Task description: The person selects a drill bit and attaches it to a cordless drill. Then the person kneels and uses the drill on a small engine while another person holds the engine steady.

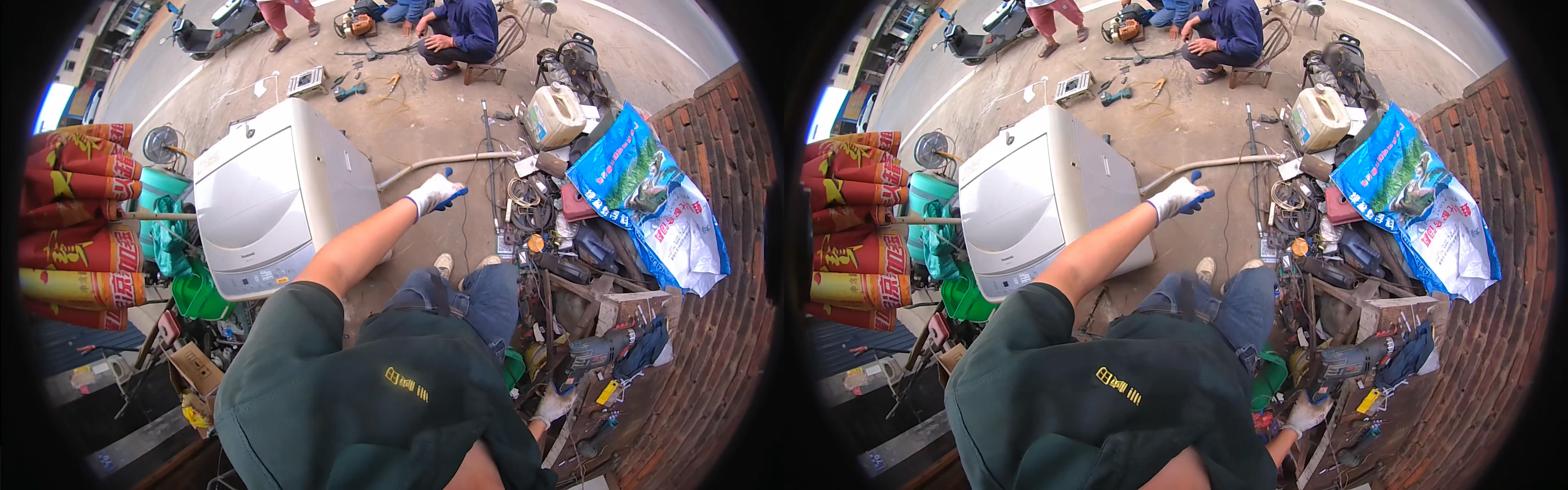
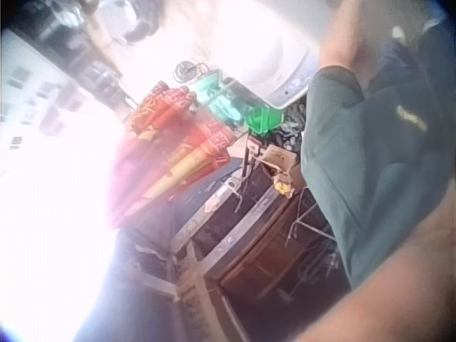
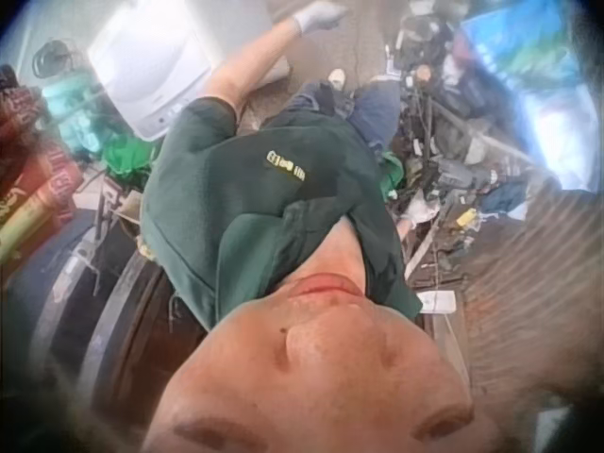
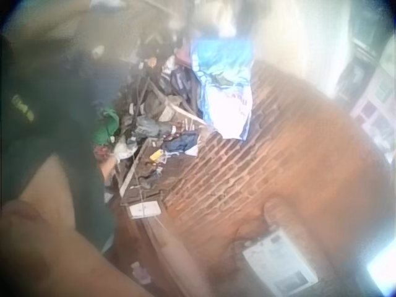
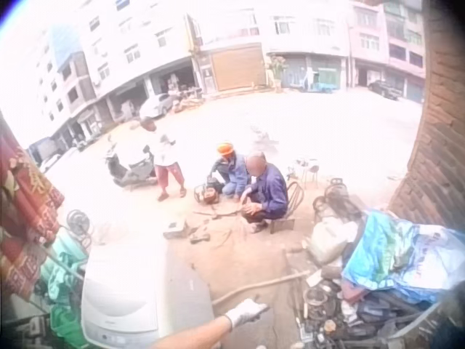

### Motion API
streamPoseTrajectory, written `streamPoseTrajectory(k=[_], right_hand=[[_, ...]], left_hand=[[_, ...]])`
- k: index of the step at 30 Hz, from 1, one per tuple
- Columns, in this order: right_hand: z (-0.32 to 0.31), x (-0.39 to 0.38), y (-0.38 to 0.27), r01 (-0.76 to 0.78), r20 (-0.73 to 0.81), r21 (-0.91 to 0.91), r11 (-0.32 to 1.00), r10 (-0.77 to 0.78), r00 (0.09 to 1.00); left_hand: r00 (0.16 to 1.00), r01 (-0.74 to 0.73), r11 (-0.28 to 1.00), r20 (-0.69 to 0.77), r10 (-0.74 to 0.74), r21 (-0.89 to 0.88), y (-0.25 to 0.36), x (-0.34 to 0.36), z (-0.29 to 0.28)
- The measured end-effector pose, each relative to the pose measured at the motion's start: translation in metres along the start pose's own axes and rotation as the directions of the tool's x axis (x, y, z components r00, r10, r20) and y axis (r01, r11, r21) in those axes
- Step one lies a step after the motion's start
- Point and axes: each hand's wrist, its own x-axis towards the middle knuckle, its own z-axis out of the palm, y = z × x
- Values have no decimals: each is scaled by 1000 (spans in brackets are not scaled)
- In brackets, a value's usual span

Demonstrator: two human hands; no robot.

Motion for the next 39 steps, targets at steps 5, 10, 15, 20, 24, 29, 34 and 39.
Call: streamPoseTrajectory(k=[5, 10, 15, 20, 24, 29, 34, 39], right_hand=[[-12, 26, 8, -200, -17, 170, 965, 206, 978], [-46, 55, 17, -207, -115, 250, 946, 241, 964], [-71, 120, 70, -283, -89, 294, 913, 320, 943], [-46, 212, 133, -477, 163, 738, 478, 560, 813], [-27, 269, 155, -622, 324, 719, 309, 643, 694], [9, 298, 165, -779, 403, 568, 265, 736, 544], [29, 299, 178, -674, 266, 456, 582, 633, 727], [12, 284, 183, -463, 107, 32, 886, 458, 883]], left_hand=[[933, 265, 955, -214, -289, -135, 55, 82, -170], [965, 154, 977, -236, -116, 148, 58, 72, -186], [983, 34, 844, -170, 69, 536, 9, 46, -162], [993, 110, 891, -4, -121, 441, -74, 46, -128], [997, 39, 868, 38, -67, 494, -93, 57, -131], [974, 166, 982, -174, -148, 95, -3, 64, -172], [959, 45, 931, -278, 61, 361, 78, 45, -182], [963, 126, 897, -271, -8, 423, 102, 47, -151]])
